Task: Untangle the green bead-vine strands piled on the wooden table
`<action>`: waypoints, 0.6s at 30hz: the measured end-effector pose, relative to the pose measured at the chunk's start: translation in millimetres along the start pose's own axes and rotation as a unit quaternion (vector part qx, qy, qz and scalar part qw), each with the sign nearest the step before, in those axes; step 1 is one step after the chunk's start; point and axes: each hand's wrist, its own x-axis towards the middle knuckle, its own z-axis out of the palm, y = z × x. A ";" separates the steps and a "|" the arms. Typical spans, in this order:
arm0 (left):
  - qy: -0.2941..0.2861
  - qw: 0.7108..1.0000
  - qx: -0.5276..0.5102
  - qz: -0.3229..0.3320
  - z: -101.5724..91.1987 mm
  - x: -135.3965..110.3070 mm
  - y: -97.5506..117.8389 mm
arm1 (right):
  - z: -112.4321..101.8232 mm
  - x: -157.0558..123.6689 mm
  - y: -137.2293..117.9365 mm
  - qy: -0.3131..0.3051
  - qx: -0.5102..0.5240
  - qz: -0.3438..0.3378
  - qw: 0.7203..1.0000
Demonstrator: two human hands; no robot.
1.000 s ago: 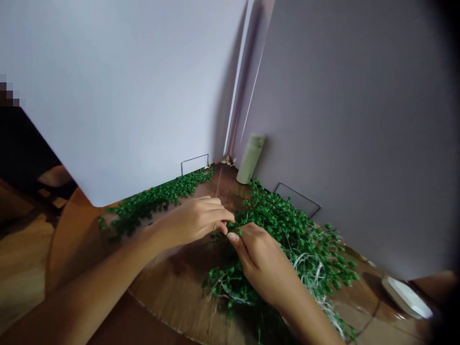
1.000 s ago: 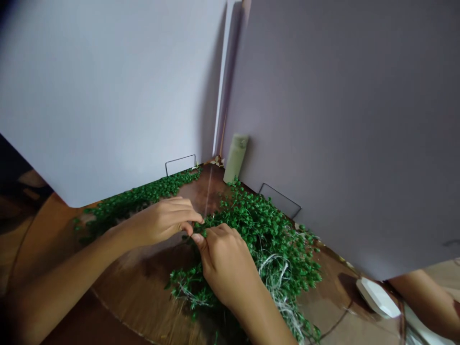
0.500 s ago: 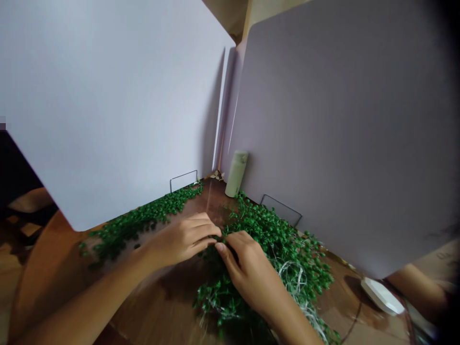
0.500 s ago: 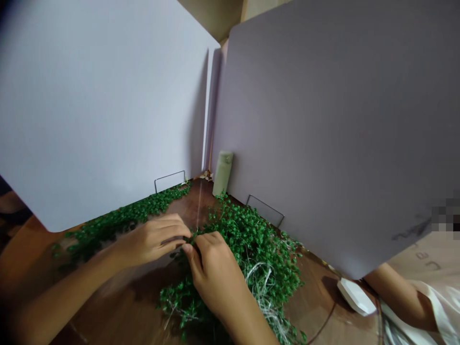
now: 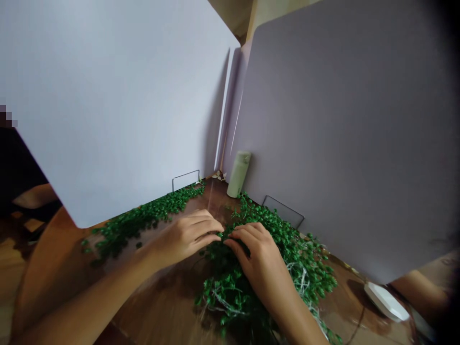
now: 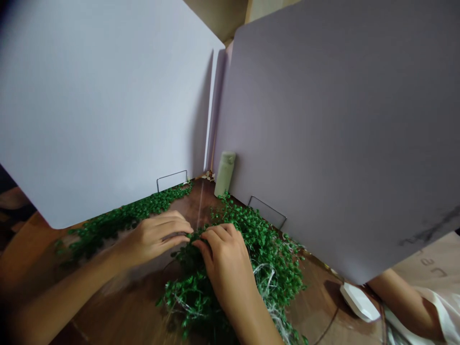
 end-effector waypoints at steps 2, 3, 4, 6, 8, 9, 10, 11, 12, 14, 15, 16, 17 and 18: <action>0.004 1.000 0.003 0.004 0.3 0.2 -0.8 | -1.8 0.8 0.9 0.001 0.011 -0.007 1.000; 0.007 1.000 0.006 0.007 0.4 0.3 -1.3 | -2.7 1.2 1.2 0.001 0.018 -0.010 1.000; 0.013 1.000 0.011 0.008 0.4 0.3 -1.8 | -3.7 1.7 1.1 0.000 0.025 -0.012 1.000; 0.031 0.999 0.021 0.002 0.8 0.0 -2.2 | -5.5 2.2 0.0 -0.008 0.039 -0.012 0.999; 0.050 0.998 0.026 -0.007 2.0 -0.5 -1.4 | -6.7 2.1 -2.1 -0.017 0.053 -0.011 0.998; 0.056 0.998 0.026 -0.009 3.1 -0.8 -0.6 | -7.1 1.7 -3.3 -0.021 0.058 -0.011 0.998; 0.061 0.998 0.027 -0.012 4.3 -1.0 0.4 | -7.3 1.2 -4.4 -0.023 0.061 -0.012 0.998; 0.063 0.997 0.031 -0.016 5.5 -1.2 1.2 | -7.4 0.6 -5.4 -0.024 0.061 -0.012 0.998; 0.064 0.997 0.039 -0.020 6.5 -1.5 1.4 | -7.5 0.1 -6.1 -0.024 0.059 -0.014 0.998; 0.069 0.995 0.060 -0.031 5.8 -2.4 -1.4 | -8.6 -0.9 -7.4 -0.029 0.058 -0.016 0.998; 0.077 0.994 0.072 -0.041 3.3 -3.3 -5.3 | -9.8 -1.2 -8.0 -0.032 0.060 -0.017 0.998; 0.092 0.991 0.086 -0.054 -0.9 -4.7 -11.0 | -11.5 -1.5 -8.8 -0.035 0.065 -0.019 0.997; 0.110 0.986 0.102 -0.073 -6.8 -6.6 -18.4 | -13.7 -1.5 -9.7 -0.036 0.071 -0.022 0.997; 0.130 0.979 0.121 -0.101 -14.2 -8.9 -26.9 | -16.2 -1.5 -10.5 -0.034 0.076 -0.026 0.996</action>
